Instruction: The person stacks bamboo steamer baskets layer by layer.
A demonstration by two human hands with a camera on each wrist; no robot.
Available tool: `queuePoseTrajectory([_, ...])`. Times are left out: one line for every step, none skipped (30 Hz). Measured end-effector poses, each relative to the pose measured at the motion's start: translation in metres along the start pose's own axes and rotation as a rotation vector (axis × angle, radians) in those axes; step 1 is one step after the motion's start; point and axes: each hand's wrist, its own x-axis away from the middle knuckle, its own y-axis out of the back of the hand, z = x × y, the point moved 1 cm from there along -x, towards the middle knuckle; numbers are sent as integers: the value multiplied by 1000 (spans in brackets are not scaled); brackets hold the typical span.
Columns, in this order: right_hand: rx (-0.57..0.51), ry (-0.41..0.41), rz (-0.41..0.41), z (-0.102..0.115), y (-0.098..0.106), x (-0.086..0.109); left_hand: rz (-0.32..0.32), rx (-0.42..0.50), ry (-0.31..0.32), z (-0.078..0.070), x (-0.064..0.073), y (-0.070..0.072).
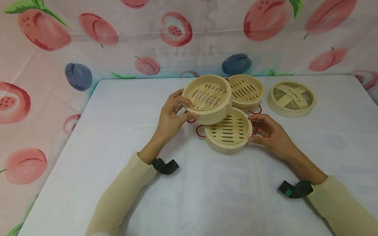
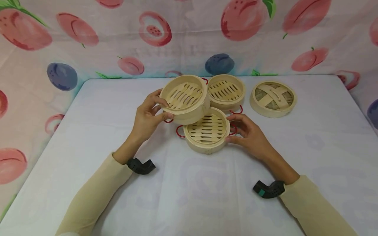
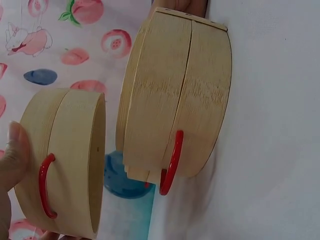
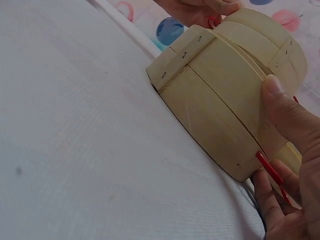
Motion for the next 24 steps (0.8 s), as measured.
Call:
queuePoseTrajectory([2,-2,0,0,0,0,4,4,2,0,1,-1])
queuePoseTrajectory([3,-4,0,0,0,0,9,11,4,-1,1,-1])
queuePoseTrajectory([6,-5,-1,0,0,0,15,18,6,-1,2,-2])
queuePoseTrajectory([10,-6,-1,1,0,0,23,26,9,-2,3,-3])
queuePoseTrajectory([13,-7,-1,1,0,0,32,32,11,-2,3,-4])
queuePoseTrajectory([14,-8,-2,0,0,0,42,41,12,-2,4,-5])
queuePoseTrajectory([13,-8,-2,0,0,0,52,48,10,-2,4,-6])
queuePoseTrajectory([13,-8,-2,0,0,0,60,50,8,-2,5,-7])
queuePoseTrajectory([12,-8,-2,0,0,1,68,52,5,-2,5,-7])
queuePoseTrajectory([9,-9,-1,-1,0,1,74,51,3,-2,5,-8])
queuePoseTrajectory([5,-10,-1,-1,1,1,78,47,-2,-2,6,-9])
queuePoseTrajectory([3,-11,0,-1,1,1,82,46,-7,-1,6,-10])
queuePoseTrajectory([1,-12,1,-1,1,1,85,42,-9,-1,6,-10])
queuePoseTrajectory([0,-14,1,-2,1,1,89,39,-8,0,7,-11])
queuePoseTrajectory([0,-15,2,-2,1,1,92,36,-8,0,7,-12])
queuePoseTrajectory([1,-15,2,-2,1,1,94,31,-8,0,7,-12])
queuePoseTrajectory([1,-15,1,-2,1,1,97,28,-9,1,8,-13])
queuePoseTrajectory([1,-14,1,-2,1,1,98,27,-8,1,8,-14])
queuePoseTrajectory([0,-12,2,-2,1,0,99,22,-9,1,9,-14])
queuePoseTrajectory([-1,-10,2,-2,1,0,100,20,-10,1,9,-15])
queuePoseTrajectory([-2,-9,2,-2,2,0,101,16,-11,1,9,-15])
queuePoseTrajectory([-4,-7,3,-2,2,0,101,12,-10,1,9,-15])
queuePoseTrajectory([-8,-7,4,-2,2,0,103,8,-9,1,10,-16])
queuePoseTrajectory([-11,-6,5,-2,2,0,104,5,-6,1,10,-16])
